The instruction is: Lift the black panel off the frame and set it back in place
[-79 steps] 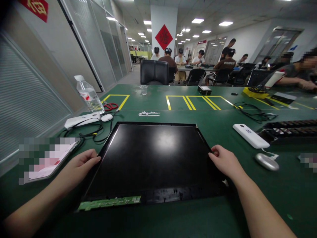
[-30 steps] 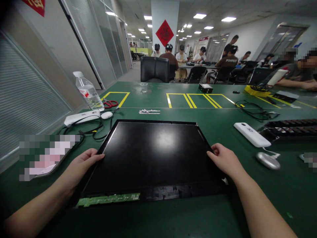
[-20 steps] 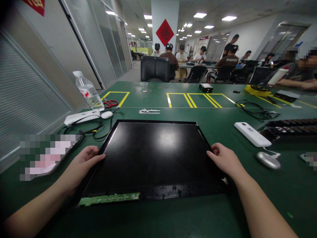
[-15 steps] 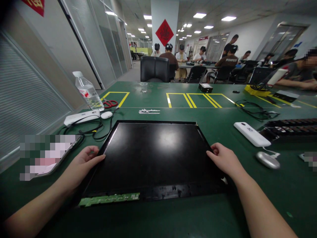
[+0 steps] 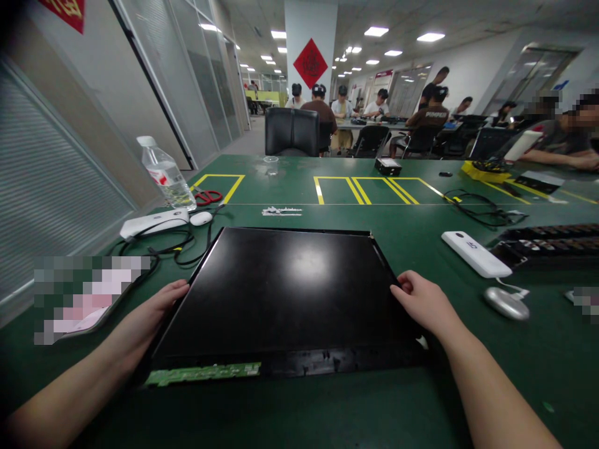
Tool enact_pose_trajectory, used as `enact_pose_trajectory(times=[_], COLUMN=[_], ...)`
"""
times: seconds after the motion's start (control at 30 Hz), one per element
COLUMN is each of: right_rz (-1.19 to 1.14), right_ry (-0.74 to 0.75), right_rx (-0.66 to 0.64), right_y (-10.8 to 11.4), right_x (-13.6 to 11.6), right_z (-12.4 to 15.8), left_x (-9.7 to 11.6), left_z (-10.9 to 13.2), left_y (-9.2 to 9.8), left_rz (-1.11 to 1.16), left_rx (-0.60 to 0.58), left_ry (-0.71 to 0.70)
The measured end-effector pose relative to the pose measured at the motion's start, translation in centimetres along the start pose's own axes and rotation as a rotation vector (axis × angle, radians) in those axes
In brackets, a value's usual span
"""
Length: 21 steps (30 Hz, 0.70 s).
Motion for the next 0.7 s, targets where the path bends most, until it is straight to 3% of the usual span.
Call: enact_pose_trajectory(times=[0.4, 0.7], right_rz=[-0.012, -0.010], right_ry=[-0.010, -0.010], right_rx=[-0.009, -0.017], right_y=[-0.1, 0.0], right_x=[0.2, 0.1], right_z=[0.0, 0.0], left_x=[0.5, 0.7], left_z=[0.4, 1.3], left_y=[-0.9, -0.8], left_rz=[0.041, -0.060], left_rx=[-0.194, -0.143], left_ry=[-0.023, 0.026])
Point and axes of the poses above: each hand's wrist, its own z-axis away from the middle knuckle, its own y-axis out of the back of the hand, x = y × z, the point moved 9 cm from there along -z, towards the middle knuckle, and after that the axes turned 13 degrees about y, right-handed, at the moved point
